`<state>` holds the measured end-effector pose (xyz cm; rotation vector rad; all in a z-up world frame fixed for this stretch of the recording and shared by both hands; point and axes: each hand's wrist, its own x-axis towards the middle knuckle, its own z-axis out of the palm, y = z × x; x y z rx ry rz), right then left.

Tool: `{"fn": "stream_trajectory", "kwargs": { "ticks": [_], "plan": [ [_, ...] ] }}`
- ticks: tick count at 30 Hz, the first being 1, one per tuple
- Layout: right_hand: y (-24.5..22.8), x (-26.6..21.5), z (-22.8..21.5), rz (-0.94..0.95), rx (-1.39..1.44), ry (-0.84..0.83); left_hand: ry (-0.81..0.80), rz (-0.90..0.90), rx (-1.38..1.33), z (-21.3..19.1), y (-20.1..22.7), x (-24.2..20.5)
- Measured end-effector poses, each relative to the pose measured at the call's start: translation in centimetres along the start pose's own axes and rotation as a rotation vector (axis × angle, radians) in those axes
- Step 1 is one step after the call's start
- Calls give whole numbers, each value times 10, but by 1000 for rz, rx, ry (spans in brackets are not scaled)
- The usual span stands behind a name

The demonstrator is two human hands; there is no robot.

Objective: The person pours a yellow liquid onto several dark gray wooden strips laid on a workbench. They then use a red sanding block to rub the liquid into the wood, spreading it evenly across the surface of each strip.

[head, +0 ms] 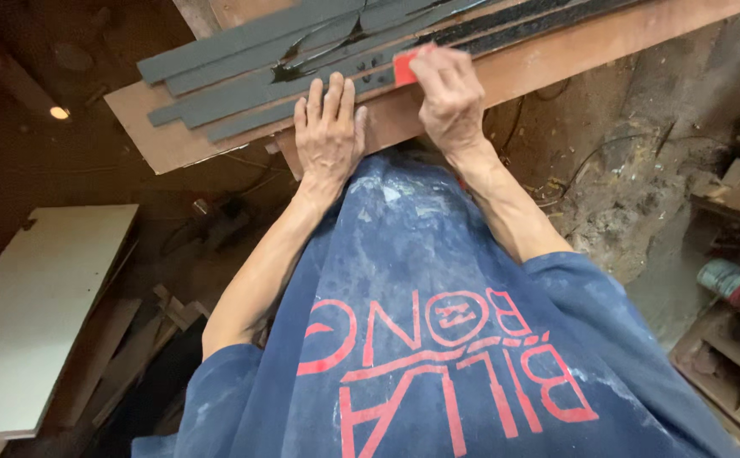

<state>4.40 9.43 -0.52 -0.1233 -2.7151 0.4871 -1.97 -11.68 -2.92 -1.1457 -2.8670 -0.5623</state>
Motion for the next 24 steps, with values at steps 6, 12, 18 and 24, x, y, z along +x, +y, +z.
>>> {"fn": "stream_trajectory", "kwargs": {
  "ticks": [6, 12, 18, 24],
  "plan": [
    [-4, -3, 14, -47, -30, -54, -11, 46, -5, -8, -8, 1],
    [-27, -1, 9, -85, 13, -40, -33, 102, -65, -20, -17, 3],
    [16, 6, -16, 316, -315, 205, -58, 154, -63, -24, -22, 4],
    [1, 11, 21, 368, -314, 33, -117, 212, -67, -22, -30, 6]
  ]
}}
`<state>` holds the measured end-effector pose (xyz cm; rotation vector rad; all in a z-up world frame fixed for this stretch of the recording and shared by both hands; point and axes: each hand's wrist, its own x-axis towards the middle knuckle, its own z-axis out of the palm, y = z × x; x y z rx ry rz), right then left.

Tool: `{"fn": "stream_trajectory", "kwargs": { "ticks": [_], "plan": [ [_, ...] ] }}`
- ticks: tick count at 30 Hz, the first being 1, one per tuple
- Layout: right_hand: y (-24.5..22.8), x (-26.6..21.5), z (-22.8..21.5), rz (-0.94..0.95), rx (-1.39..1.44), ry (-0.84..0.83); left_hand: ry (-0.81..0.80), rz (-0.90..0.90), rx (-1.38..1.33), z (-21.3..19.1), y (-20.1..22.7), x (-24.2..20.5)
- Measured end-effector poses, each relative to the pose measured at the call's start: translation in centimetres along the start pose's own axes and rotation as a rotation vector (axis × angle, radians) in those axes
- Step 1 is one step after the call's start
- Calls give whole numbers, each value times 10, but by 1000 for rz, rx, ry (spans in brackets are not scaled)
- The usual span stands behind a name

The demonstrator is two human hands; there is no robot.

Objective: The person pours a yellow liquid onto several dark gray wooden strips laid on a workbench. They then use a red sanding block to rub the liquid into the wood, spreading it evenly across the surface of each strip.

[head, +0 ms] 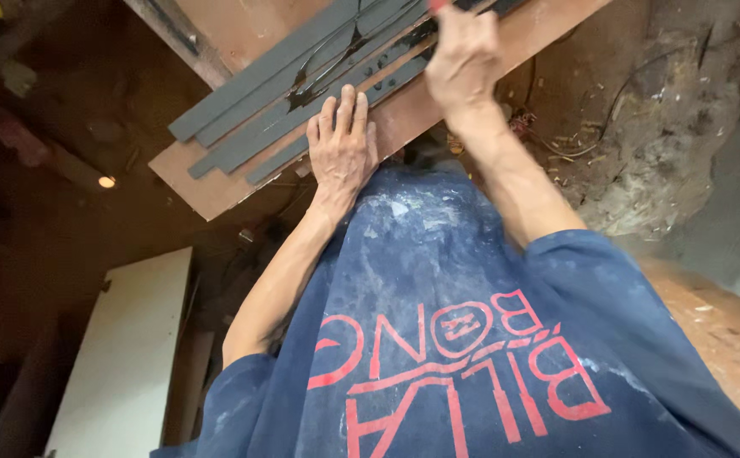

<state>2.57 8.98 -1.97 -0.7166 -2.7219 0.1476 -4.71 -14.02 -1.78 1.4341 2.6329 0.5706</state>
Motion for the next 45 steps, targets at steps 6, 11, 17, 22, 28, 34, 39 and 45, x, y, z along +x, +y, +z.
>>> {"fn": "stream_trajectory", "kwargs": {
  "ticks": [6, 11, 17, 22, 28, 34, 39, 45],
  "plan": [
    [-57, -23, 1, -47, 227, -72, 52, 35, 56, 5, -4, 0],
    [-5, -34, -28, -204, 234, 35, 60, 59, 90, 3, -5, 0],
    [19, -40, -35, -244, 248, -19, 54, 56, 91, 2, -2, 1],
    [10, -39, -44, -286, 311, -98, 26, 33, 102, 0, 6, -3],
    [21, -47, -45, -256, 276, 57, 26, -23, 140, 8, 14, -2],
    [52, -39, -35, -341, 253, 8, 31, -66, 166, 9, 20, 6],
    [65, -50, -34, -319, 270, 3, 54, -93, 199, 14, 29, 0],
    [84, -50, -46, -264, 353, 101, 191, -106, 225, 16, 29, 11]
  ]
}}
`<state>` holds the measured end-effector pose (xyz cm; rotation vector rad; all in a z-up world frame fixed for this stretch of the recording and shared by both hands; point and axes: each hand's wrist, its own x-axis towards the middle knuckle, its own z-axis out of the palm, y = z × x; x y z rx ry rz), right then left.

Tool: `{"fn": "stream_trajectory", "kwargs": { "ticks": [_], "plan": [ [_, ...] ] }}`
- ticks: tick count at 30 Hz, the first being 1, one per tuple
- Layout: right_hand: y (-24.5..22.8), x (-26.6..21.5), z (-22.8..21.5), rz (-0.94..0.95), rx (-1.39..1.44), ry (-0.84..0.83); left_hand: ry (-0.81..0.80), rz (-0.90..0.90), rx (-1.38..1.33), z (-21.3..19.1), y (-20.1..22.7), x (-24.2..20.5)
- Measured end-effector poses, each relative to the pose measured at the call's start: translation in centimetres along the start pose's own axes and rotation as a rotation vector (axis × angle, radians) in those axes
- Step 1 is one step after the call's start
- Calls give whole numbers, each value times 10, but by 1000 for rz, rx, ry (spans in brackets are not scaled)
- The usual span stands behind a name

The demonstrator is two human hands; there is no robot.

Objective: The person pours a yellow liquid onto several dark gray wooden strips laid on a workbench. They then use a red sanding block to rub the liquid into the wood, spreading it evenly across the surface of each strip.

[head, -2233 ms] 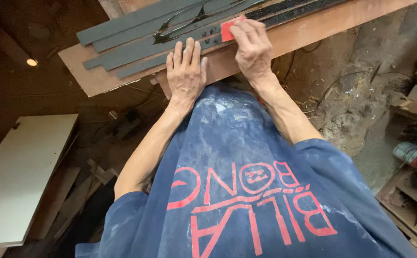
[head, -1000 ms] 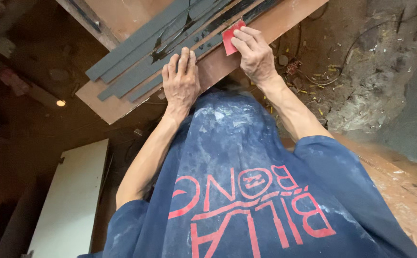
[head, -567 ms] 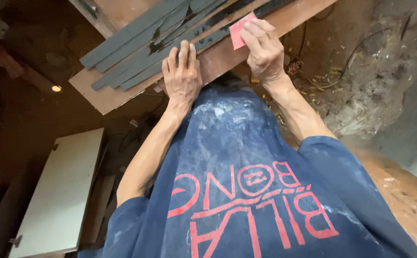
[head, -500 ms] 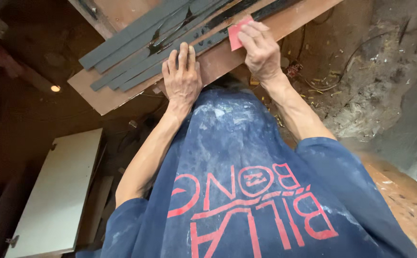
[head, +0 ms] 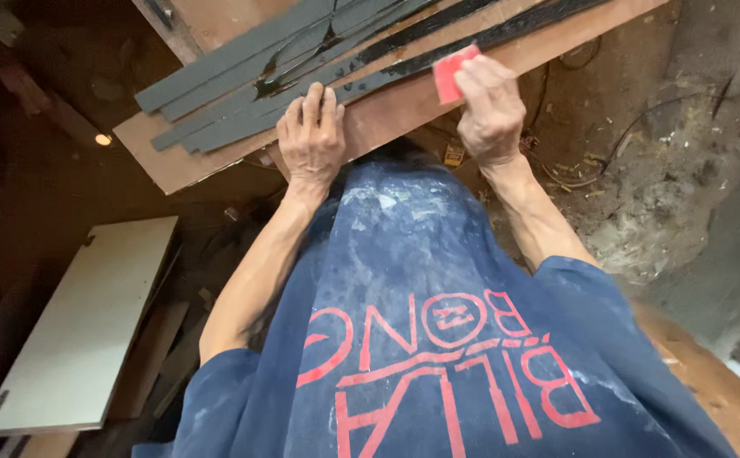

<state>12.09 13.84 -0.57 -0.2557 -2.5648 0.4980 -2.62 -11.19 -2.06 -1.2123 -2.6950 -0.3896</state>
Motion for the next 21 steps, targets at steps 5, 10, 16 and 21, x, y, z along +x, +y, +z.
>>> {"fn": "stream_trajectory", "kwargs": {
  "ticks": [5, 10, 16, 21],
  "plan": [
    [10, 8, -6, 62, 28, 59, 49, -3, 7, -5, -1, 6],
    [4, 14, 0, 82, 79, 102, 54, -10, 28, -9, 6, 8],
    [-1, 11, 14, 1202, 608, 284, 60, -14, 5, -9, 8, 11],
    [13, 17, 33, 1449, 879, 425, 81, 14, -48, -5, 5, 15]
  ]
}}
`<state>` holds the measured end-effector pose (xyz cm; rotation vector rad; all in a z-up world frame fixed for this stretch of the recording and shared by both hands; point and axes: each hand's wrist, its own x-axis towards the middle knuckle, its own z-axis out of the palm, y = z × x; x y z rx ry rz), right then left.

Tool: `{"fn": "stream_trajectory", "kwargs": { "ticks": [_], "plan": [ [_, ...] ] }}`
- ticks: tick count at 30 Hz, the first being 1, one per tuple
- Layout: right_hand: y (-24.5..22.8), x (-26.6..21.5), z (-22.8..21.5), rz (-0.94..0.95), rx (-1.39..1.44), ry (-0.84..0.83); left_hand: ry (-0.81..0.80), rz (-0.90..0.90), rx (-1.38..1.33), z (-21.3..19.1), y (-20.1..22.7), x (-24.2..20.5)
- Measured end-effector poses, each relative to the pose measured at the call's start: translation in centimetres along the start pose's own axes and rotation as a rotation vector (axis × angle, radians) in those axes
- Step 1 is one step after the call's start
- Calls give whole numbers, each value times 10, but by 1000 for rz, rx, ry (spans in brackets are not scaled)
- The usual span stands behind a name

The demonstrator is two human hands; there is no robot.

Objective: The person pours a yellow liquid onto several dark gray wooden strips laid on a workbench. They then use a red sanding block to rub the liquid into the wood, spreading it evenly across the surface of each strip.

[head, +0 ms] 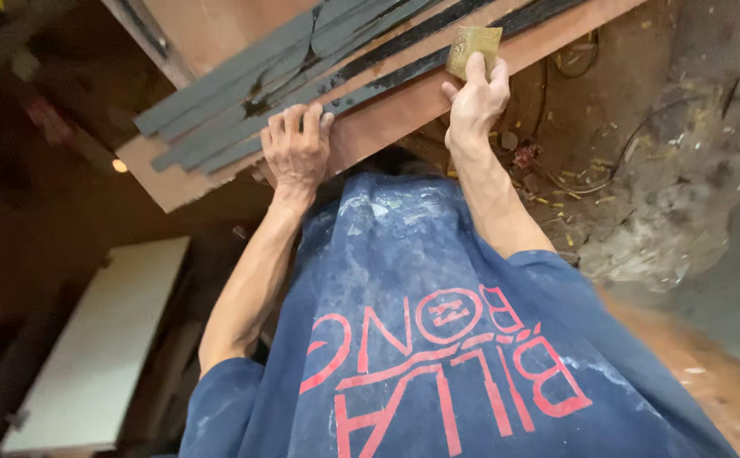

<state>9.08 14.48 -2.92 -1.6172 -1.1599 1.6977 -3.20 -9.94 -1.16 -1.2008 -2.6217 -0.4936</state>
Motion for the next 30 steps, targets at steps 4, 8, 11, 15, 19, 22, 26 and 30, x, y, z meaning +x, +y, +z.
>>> {"fn": "stream_trajectory", "kwargs": {
  "ticks": [4, 8, 11, 15, 19, 22, 26, 30],
  "plan": [
    [-1, 0, 7, 54, 187, 17, -30, 87, -46, -3, -13, 1],
    [-19, 1, 14, 50, 316, 143, -67, 195, -106, -7, -24, 5],
    [-20, -10, 23, -47, 290, 102, -73, 237, -105, -9, -31, 4],
    [-21, -11, 32, -82, 235, 108, -97, 265, -91, -8, -34, 3],
    [-19, -11, 29, 55, 212, 186, -105, 234, -135, -5, -38, 3],
    [-18, -8, 21, 37, 192, 145, -99, 232, -155, -2, -40, 0],
    [-14, 4, 22, -48, 202, 75, -74, 221, -174, 5, -41, 2],
    [-6, 7, 21, -1, 68, 120, -84, 220, -165, -2, -39, 0]
  ]
}}
